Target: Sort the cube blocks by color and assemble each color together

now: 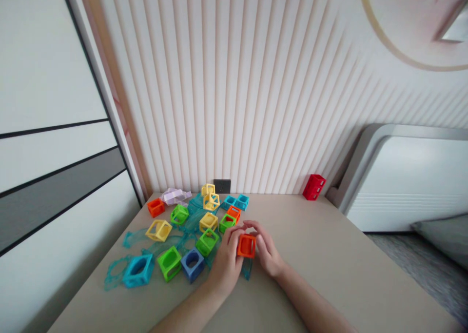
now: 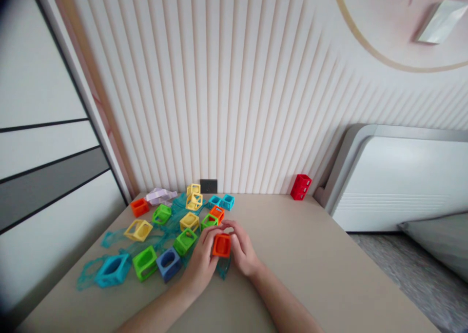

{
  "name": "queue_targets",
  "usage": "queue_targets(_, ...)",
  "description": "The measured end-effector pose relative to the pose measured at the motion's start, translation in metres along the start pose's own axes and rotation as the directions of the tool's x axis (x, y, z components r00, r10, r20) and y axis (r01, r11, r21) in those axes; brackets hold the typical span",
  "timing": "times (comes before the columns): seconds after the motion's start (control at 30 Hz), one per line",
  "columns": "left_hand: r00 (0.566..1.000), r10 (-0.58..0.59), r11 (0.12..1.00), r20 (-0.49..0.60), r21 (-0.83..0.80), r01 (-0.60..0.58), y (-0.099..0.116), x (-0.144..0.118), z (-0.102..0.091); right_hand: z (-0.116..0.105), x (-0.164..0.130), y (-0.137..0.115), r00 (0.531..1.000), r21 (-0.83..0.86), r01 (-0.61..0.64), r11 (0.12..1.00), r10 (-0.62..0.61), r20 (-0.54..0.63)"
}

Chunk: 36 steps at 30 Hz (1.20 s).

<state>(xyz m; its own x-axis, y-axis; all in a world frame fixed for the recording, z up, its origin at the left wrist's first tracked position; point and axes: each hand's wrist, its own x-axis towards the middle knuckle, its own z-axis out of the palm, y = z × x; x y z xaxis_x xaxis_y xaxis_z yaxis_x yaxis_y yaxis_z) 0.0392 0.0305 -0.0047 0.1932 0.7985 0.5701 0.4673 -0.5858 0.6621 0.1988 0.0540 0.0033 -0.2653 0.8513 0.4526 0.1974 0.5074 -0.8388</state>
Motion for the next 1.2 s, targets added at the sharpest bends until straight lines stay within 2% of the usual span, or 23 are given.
queue_targets(0.07, 0.999, -0.028, 0.998, -0.024, -0.054, 0.027, 0.003, 0.002, -0.003, 0.002, 0.006, 0.009, 0.996, 0.0, -0.016, 1.0, 0.016, -0.09)
queue_targets(0.13, 0.999, -0.028, 0.998, -0.041, -0.052, 0.026, 0.005, 0.003, -0.004, 0.001, 0.016, 0.019, 0.992, -0.118, -0.005, 0.993, -0.011, -0.127)
queue_targets(0.27, 0.999, 0.041, 0.995, -0.019, 0.092, -0.039, 0.004, 0.003, 0.0, -0.005, 0.036, 0.035, 0.991, -0.432, 0.128, 0.893, -0.127, 0.031)
queue_targets(0.37, 0.998, 0.053, 0.972, 0.034, 0.227, -0.059, 0.0, 0.004, 0.006, -0.006, 0.041, 0.035, 0.977, -0.507, 0.192, 0.84, -0.113, 0.182)
queue_targets(0.43, 0.998, 0.027, 0.956, 0.055, 0.291, -0.042, -0.004, 0.005, 0.011, -0.005, 0.041, 0.032, 0.968, -0.515, 0.2, 0.834, -0.087, 0.235)
queue_targets(0.5, 0.998, 0.009, 0.943, 0.061, 0.33, -0.029, -0.007, 0.005, 0.014, -0.004, 0.04, 0.029, 0.97, -0.518, 0.186, 0.835, -0.072, 0.231)
queue_targets(0.67, 0.999, 0.02, 0.931, 0.039, 0.364, -0.032, -0.011, 0.004, 0.017, -0.002, 0.039, 0.03, 0.984, -0.516, 0.155, 0.842, -0.084, 0.158)
queue_targets(0.9, 0.999, 0.0, 0.945, 0.036, 0.327, -0.012, -0.012, 0.003, 0.016, 0.001, 0.036, 0.04, 0.998, -0.46, 0.008, 0.888, 0.021, 0.057)
queue_targets(1.2, 0.998, -0.024, 0.946, 0.056, 0.325, 0.005, 0.001, 0.002, 0.009, -0.001, 0.04, 0.051, 0.999, -0.368, 0.004, 0.93, -0.02, -0.039)
